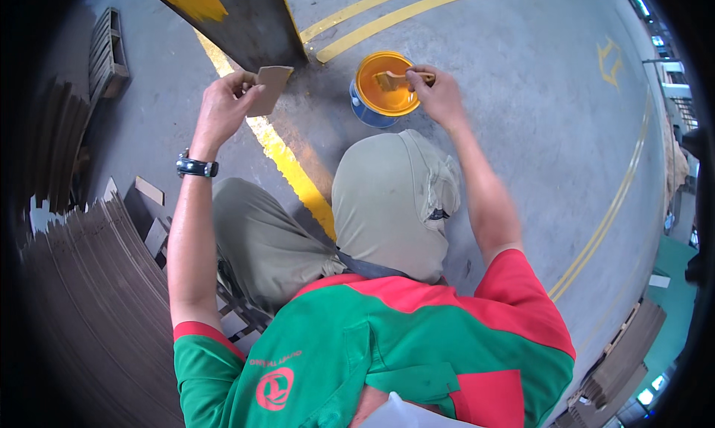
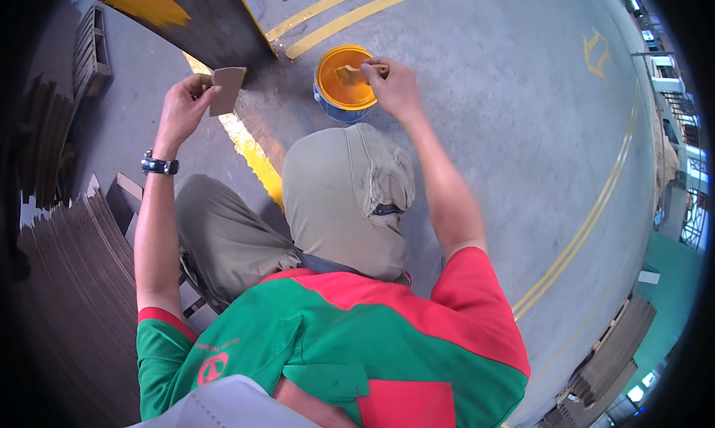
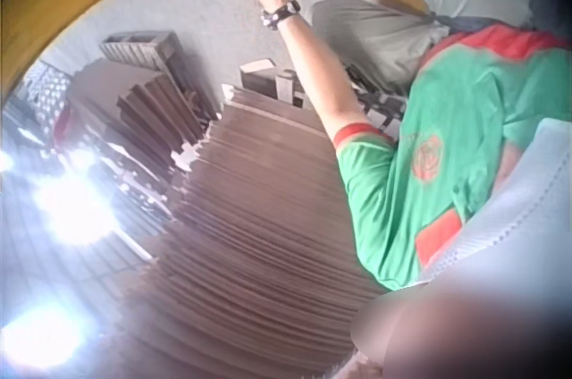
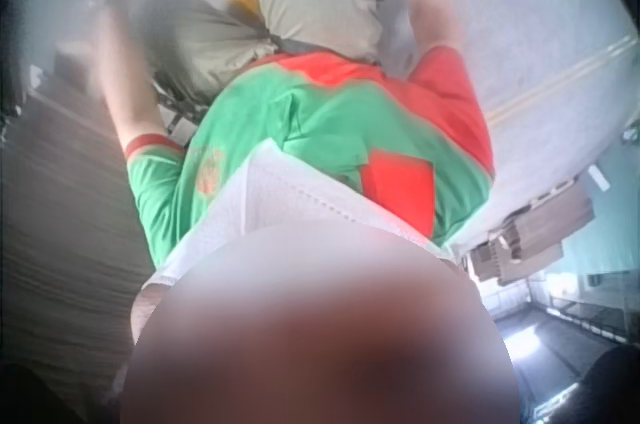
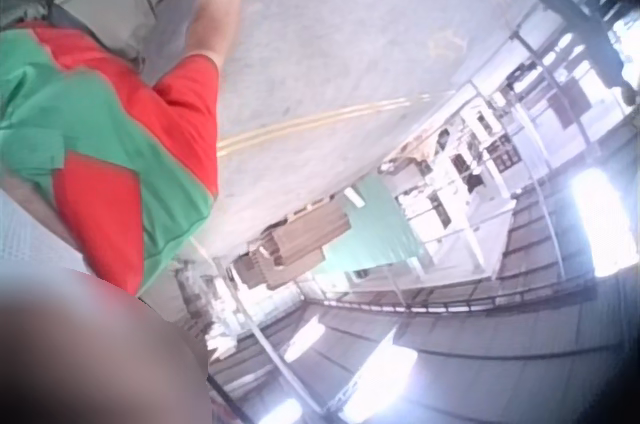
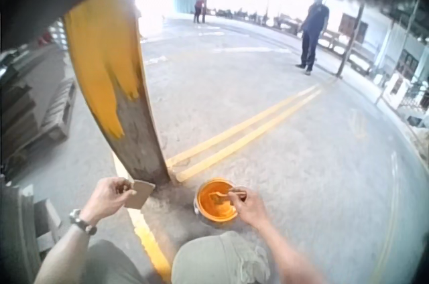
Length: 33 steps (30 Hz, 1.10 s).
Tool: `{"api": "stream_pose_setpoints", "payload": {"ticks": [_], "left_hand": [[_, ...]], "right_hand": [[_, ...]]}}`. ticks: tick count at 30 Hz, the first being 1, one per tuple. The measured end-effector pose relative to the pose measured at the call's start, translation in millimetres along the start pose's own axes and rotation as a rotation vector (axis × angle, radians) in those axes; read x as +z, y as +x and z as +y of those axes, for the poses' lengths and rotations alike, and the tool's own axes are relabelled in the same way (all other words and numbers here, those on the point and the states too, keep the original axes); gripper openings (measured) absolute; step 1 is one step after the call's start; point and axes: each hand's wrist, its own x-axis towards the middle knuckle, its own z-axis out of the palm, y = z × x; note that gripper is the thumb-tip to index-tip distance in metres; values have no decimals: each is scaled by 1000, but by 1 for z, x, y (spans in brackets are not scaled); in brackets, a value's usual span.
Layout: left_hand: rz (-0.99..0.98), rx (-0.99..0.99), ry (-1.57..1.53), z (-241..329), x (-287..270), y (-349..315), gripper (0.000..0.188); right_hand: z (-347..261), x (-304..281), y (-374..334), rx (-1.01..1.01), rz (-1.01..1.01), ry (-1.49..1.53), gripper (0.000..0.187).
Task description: The person kneels on the floor and paints a vertical metal pillar yellow using a brush and a paint bucket. They repeatedly dip the brush into the bucket and apply paint to the pillar's surface, working from the bottom upward.
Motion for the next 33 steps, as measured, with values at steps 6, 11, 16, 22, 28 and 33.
{"api": "stream_pose_setpoints", "payload": {"ticks": [6,11,16,22,28,33], "left_hand": [[37,-117,-43,4,22,-8,26],[109,-115,-80,-21,18,-16,25],[115,-137,-195,-27,14,-16,21],[140,-142,-215,-6,14,-26,26],[248,-15,-159,-15,16,-23,23],[271,-66,-223,-16,8,-23,25]], "right_hand": [[4,27,-18,201,-17,344,32],[22,21,-34,248,62,622,35],[40,6,-46,-62,56,212,26],[35,1,-63,-588,129,-40,25],[-19,-13,-48,-607,358,66,21],[-131,-4,7,-566,275,593,19]]}}
